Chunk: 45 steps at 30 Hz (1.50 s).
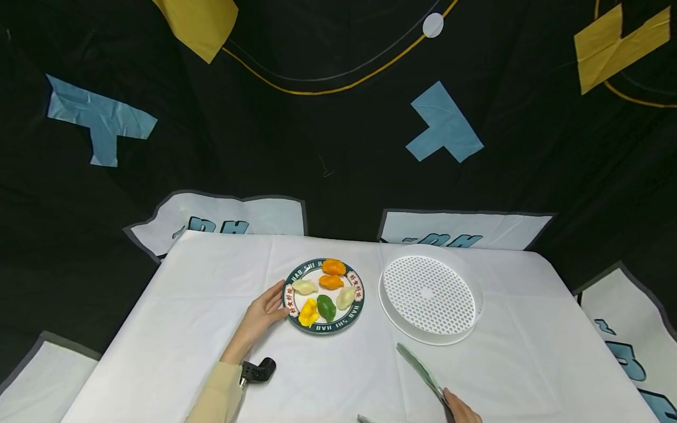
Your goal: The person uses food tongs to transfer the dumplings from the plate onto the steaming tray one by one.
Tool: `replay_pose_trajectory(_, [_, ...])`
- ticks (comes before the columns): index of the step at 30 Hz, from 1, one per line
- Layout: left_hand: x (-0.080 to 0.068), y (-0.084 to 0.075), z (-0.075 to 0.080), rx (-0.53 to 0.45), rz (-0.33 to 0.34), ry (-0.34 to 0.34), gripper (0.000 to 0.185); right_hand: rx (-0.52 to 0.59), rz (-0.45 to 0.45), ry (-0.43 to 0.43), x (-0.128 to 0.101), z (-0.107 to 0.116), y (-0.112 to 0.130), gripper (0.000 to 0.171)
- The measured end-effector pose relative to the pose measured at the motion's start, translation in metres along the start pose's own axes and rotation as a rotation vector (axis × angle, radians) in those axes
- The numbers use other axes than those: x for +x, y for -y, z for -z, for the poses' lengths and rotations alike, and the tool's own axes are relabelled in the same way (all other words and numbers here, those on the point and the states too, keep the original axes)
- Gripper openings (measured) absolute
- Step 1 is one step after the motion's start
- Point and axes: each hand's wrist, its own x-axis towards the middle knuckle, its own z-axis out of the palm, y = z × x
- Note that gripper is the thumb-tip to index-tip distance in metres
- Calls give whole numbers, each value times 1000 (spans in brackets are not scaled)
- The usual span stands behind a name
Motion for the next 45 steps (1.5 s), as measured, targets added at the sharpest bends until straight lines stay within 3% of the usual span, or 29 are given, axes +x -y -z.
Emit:
replay_pose_trajectory(2, [0, 0, 0, -4, 8, 0, 69, -17, -35, 37, 0, -12, -10, 87])
replay_pose_trajectory(5, [1, 0, 1, -14, 10, 3, 69, -22, -7, 5, -1, -16, -13, 91])
replay_pose_trajectory(9, [0, -2, 2, -25, 7, 7, 70, 46, 132, -104, 1, 27, 26, 89])
replay_pose_trajectory(12, [0, -3, 2, -27, 1, 4, 71, 91, 221, -124, 10, 65, 56, 93])
replay_pose_trajectory(13, [0, -4, 2, -21, -7, 7, 70, 110, 264, -144, 16, 70, 59, 94])
replay_pose_trajectory(17, [0, -2, 2, -1, -8, 4, 70, 167, 334, -75, 39, 84, 69, 96])
replay_pose_trajectory(25, [1, -1, 1, -31, -6, 13, 70, 184, 493, -195, 70, 95, 84, 87])
replay_pose_trajectory(35, [0, -1, 0, -38, -14, 21, 69, 147, 543, -244, 99, 96, 97, 78])
replay_pose_trajectory(45, [-1, 0, 1, -35, 3, -2, 70, 78, 529, -203, 124, 93, 111, 74])
